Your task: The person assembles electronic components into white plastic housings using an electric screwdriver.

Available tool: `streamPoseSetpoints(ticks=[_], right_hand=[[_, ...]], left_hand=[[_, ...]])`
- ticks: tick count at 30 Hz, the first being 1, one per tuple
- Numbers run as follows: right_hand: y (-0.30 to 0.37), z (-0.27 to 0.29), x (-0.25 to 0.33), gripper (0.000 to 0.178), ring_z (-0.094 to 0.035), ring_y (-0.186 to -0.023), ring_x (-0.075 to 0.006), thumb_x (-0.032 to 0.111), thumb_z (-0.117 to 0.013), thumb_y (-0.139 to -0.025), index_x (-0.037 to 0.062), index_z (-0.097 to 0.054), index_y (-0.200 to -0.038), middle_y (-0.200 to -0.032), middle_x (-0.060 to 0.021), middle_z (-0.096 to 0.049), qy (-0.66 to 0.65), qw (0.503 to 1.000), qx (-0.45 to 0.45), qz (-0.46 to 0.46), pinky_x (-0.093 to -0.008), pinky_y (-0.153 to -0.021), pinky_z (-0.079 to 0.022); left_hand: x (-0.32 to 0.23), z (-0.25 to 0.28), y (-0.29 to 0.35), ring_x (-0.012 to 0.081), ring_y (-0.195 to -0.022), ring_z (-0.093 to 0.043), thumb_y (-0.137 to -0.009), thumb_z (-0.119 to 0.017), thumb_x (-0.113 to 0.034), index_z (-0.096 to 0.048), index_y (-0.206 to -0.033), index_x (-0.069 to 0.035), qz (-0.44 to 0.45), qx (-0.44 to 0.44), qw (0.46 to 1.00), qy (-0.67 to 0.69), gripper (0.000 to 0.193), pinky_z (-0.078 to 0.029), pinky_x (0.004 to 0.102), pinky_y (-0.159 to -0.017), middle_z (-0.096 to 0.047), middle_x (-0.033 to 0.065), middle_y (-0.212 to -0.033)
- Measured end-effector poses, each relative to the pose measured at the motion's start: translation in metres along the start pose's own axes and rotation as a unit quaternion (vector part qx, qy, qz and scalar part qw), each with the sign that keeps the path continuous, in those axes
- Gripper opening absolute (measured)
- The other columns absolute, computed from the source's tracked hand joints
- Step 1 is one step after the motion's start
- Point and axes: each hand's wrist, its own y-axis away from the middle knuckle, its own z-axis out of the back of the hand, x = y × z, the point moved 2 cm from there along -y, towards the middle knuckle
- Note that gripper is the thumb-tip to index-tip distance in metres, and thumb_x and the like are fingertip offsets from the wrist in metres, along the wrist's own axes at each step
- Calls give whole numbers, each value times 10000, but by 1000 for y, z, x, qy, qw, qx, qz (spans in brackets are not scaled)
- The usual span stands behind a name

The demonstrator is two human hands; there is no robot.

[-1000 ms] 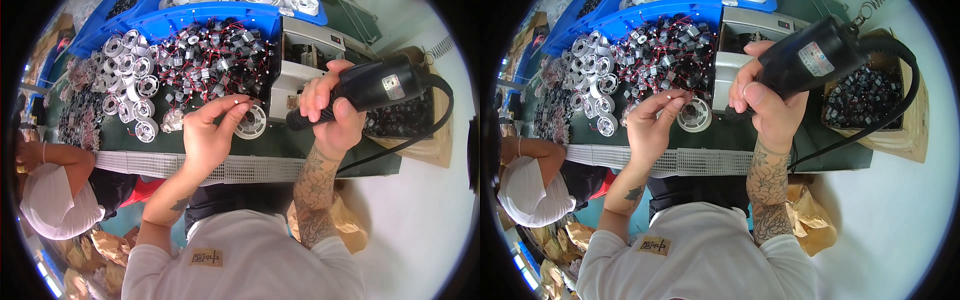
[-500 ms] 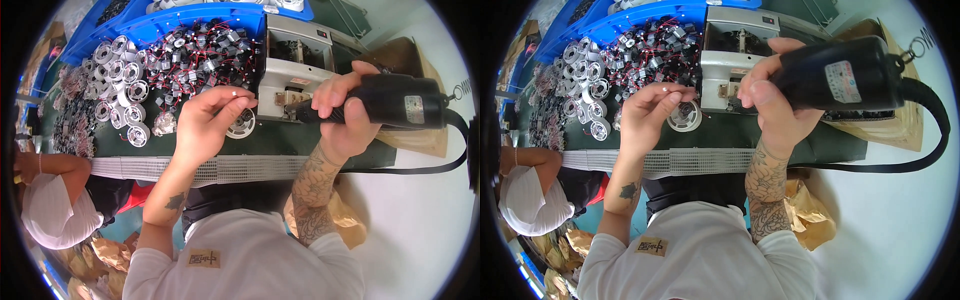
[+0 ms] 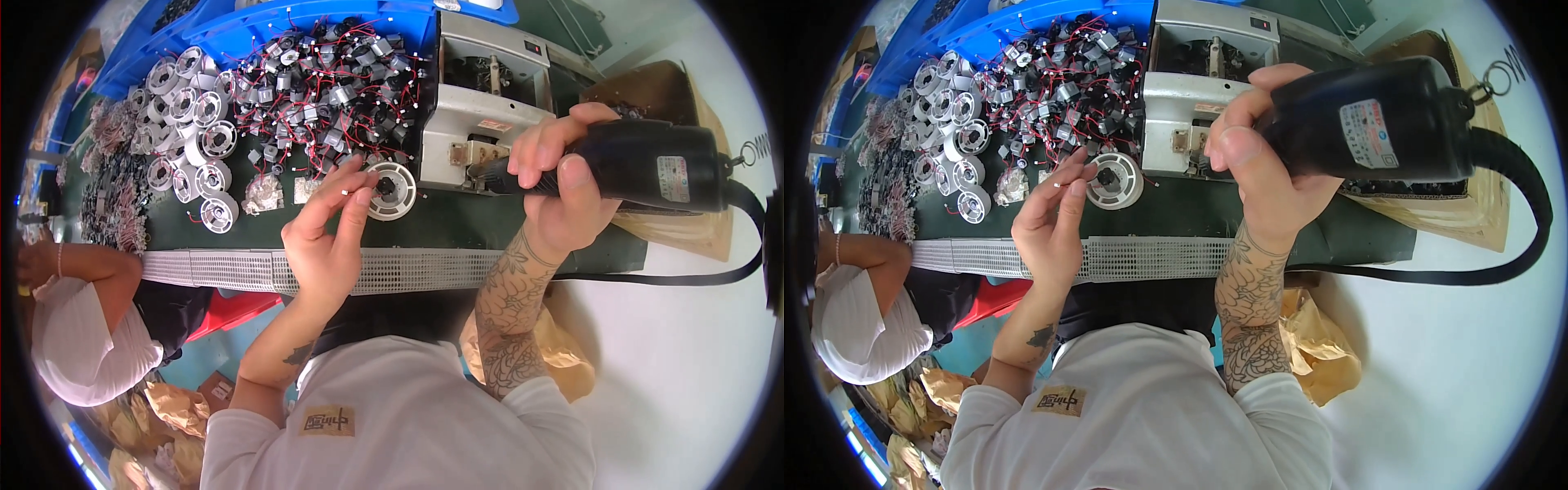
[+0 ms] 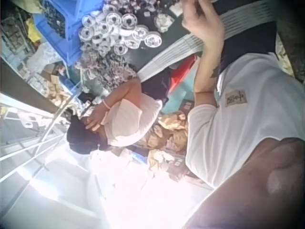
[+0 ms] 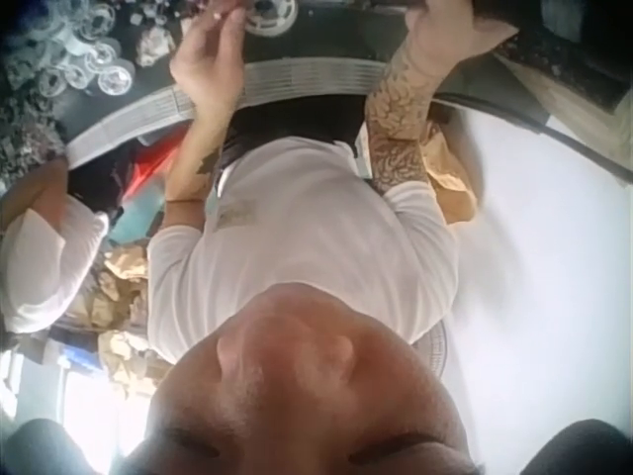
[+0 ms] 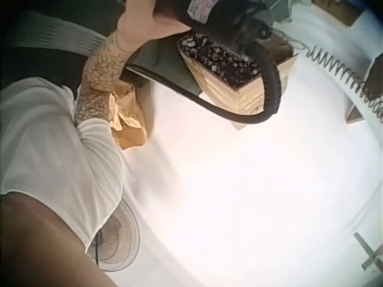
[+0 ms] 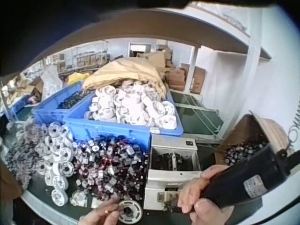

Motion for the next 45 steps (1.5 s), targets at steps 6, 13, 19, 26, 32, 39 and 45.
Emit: streamPoseSetpoints(ticks=[6, 13, 19, 26, 32, 39, 45], right_hand=[[4, 0, 3, 465, -512, -510, -165, -6, -666, -722, -98, -454, -1126, -653, -106, -532, -4, 999, 22, -31, -290, -485, -451], [1, -18, 10, 616, -476, -521, -138, 315, -631, -863, -60, -374, -1279, -733, -51, -504, 28, 988, 140, -61, -298, -488, -414], [-9, -39, 4, 620, -480, -523, -140, 327, -611, -872, -59, -367, -1293, -751, -54, -504, 35, 984, 170, -44, -311, -497, -421], [-7, -65, -5, 564, -493, -527, -160, 256, -577, -876, -68, -368, -1288, -763, -80, -516, -4, 987, 152, -47, -323, -510, -439], [-6, -72, -14, 517, -516, -531, -167, 153, -588, -838, -93, -385, -1245, -733, -113, -541, 53, 988, 119, -82, -325, -514, -460], [-5, -72, -24, 457, -509, -524, -166, 107, -563, -834, -90, -395, -1210, -721, -116, -536, 70, 987, 115, -83, -324, -510, -461], [-4, -77, -29, 426, -492, -504, -160, 81, -567, -815, -83, -409, -1174, -698, -119, -525, 59, 985, 129, -95, -316, -491, -452]], left_hand=[[2, 3, 7, 245, -1079, -618, -904, -579, -1, -631, -1049, 28, -4, 4, 1000, 5, 157, -494, 337, -909, -670, 169, -1062], [-11, 5, -11, 263, -994, -652, -861, -628, -9, -677, -983, 2, -100, 41, 991, -85, 132, -522, 314, -822, -688, 153, -988], [-16, 9, -10, 286, -974, -636, -803, -656, 17, -684, -962, -19, -163, 101, 968, -160, 166, -507, 354, -795, -681, 134, -977], [-12, 5, -4, 315, -1019, -565, -751, -681, 3, -653, -969, -24, -211, 103, 944, -230, 222, -462, 386, -838, -642, 125, -1040], [2, 3, 6, 336, -1070, -489, -724, -737, -115, -622, -1025, -37, -154, 81, 958, -226, 331, -401, 417, -896, -518, 155, -1164], [8, 1, -1, 334, -1010, -517, -681, -749, -138, -623, -977, -55, -216, 67, 947, -229, 332, -432, 423, -834, -530, 143, -1122], [11, 2, -6, 327, -977, -532, -663, -755, -151, -629, -929, -57, -222, 73, 950, -206, 309, -437, 426, -809, -530, 139, -1087]])
